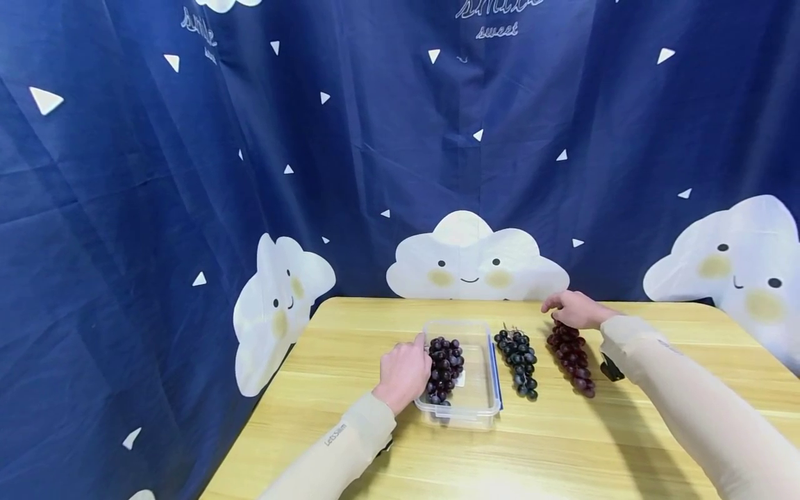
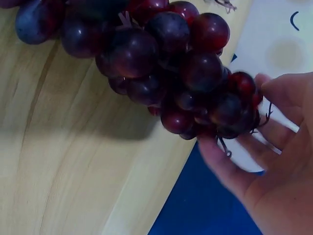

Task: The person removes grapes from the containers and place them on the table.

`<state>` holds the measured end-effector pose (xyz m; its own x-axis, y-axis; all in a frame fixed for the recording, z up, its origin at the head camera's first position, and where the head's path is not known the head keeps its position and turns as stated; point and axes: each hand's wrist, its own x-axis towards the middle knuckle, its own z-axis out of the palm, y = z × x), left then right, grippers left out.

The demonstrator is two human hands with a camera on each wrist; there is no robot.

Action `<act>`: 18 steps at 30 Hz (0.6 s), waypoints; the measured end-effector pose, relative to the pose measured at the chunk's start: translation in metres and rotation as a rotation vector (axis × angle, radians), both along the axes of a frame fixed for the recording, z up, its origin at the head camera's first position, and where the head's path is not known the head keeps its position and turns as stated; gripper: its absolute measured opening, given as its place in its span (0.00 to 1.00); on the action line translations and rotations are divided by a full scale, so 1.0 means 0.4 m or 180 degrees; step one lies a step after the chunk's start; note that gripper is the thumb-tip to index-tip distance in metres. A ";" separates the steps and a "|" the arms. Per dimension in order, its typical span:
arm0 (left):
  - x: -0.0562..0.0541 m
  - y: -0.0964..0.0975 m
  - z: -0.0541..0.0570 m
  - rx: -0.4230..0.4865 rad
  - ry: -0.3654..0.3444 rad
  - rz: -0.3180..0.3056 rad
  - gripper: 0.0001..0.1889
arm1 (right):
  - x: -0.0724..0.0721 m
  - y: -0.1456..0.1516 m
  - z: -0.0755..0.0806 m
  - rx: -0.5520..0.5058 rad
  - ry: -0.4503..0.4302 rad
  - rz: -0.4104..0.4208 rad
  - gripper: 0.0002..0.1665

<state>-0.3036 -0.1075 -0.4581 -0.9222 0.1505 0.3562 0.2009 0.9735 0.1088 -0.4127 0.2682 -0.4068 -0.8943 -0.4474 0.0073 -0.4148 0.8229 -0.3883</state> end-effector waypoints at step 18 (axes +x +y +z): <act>0.002 -0.001 -0.001 0.0011 -0.0017 -0.0012 0.22 | 0.056 -0.022 0.000 0.0361 -0.0845 -0.0997 0.58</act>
<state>-0.3026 -0.1080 -0.4585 -0.9235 0.1528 0.3519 0.2040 0.9724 0.1133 -0.3902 0.2596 -0.4069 -0.9513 -0.1386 -0.2752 -0.0359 0.9369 -0.3476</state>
